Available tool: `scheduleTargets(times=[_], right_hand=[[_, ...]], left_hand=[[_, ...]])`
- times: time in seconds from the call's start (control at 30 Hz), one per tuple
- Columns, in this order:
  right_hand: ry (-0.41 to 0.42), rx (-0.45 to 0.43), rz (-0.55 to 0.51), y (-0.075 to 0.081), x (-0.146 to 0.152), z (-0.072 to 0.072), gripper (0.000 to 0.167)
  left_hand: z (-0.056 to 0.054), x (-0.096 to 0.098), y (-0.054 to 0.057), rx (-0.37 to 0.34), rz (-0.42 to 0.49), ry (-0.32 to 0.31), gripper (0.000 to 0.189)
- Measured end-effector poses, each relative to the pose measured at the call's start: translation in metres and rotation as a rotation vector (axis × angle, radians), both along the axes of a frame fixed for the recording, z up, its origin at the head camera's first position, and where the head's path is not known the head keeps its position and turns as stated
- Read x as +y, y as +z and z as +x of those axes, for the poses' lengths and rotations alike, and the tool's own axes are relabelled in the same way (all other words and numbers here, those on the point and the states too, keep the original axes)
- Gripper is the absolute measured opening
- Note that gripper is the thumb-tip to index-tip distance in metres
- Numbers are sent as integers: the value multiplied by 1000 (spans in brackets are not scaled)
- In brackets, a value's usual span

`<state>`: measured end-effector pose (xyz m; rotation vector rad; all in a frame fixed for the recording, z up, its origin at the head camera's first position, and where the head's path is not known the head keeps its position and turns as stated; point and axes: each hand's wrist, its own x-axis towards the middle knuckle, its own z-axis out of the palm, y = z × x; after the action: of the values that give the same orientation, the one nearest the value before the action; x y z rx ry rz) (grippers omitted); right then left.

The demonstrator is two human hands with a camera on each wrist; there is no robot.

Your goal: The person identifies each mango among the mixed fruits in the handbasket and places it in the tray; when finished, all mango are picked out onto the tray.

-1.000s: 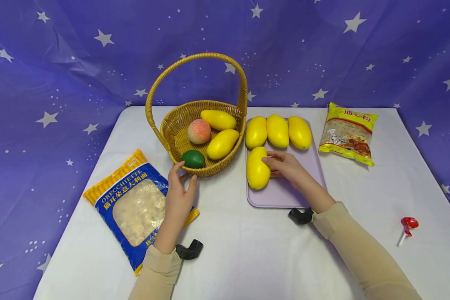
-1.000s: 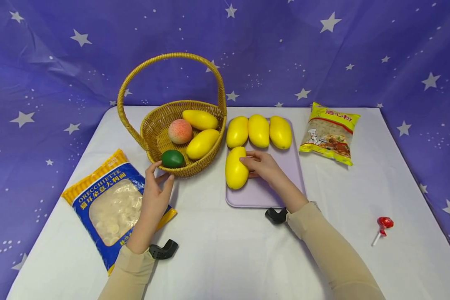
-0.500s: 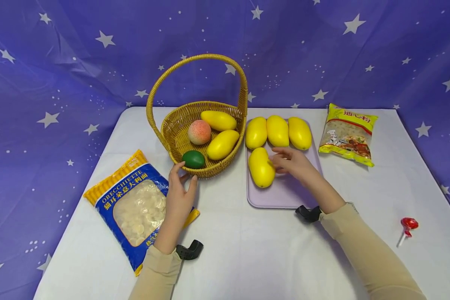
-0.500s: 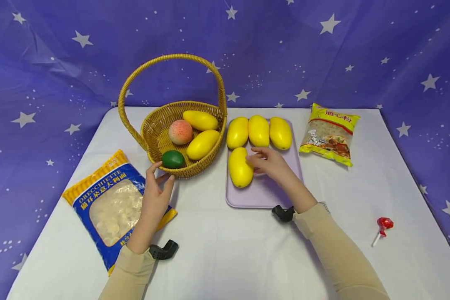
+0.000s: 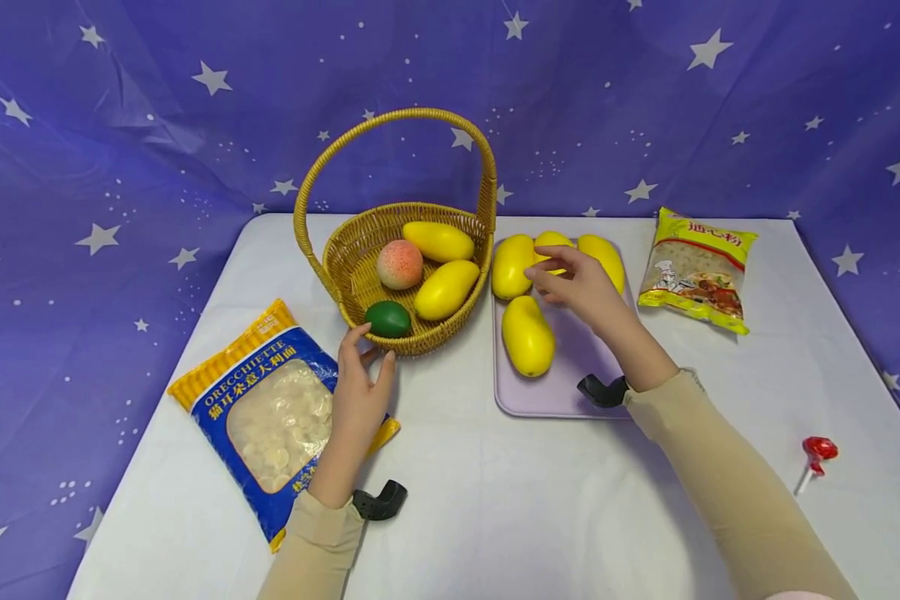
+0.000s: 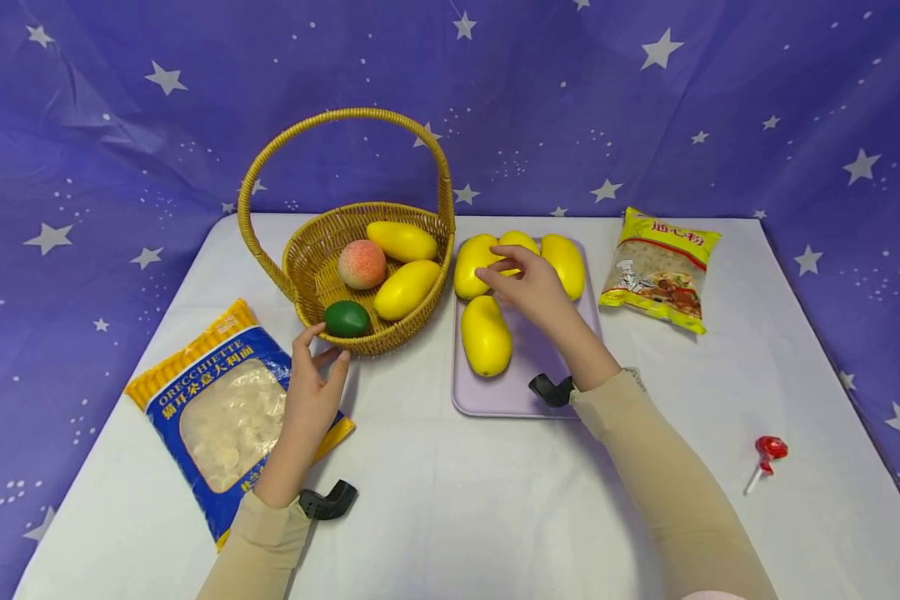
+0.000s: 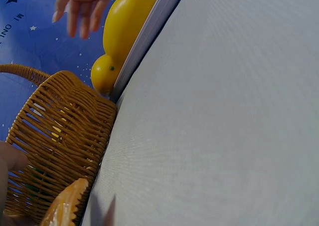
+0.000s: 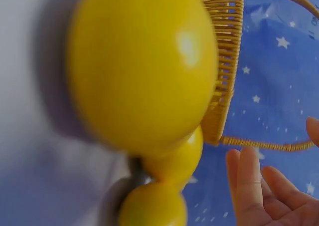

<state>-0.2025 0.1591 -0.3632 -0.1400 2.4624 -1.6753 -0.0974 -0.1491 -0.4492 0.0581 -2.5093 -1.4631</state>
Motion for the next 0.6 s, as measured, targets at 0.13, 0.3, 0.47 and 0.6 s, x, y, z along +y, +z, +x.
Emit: scheduleTargets(times=[0.13, 0.3, 0.47, 0.6], right_hand=[[31, 90, 137, 10, -20, -15, 61], [81, 143, 231, 18, -45, -38, 64], [146, 164, 317, 21, -65, -61, 66], [204, 197, 412, 21, -80, -75, 68]], left_hand=[[0, 0, 0, -2, -2, 1, 52], [-1, 0, -1, 6, -3, -1, 52], [-1, 0, 0, 2, 1, -6, 52], [-1, 0, -1, -3, 1, 1, 52]])
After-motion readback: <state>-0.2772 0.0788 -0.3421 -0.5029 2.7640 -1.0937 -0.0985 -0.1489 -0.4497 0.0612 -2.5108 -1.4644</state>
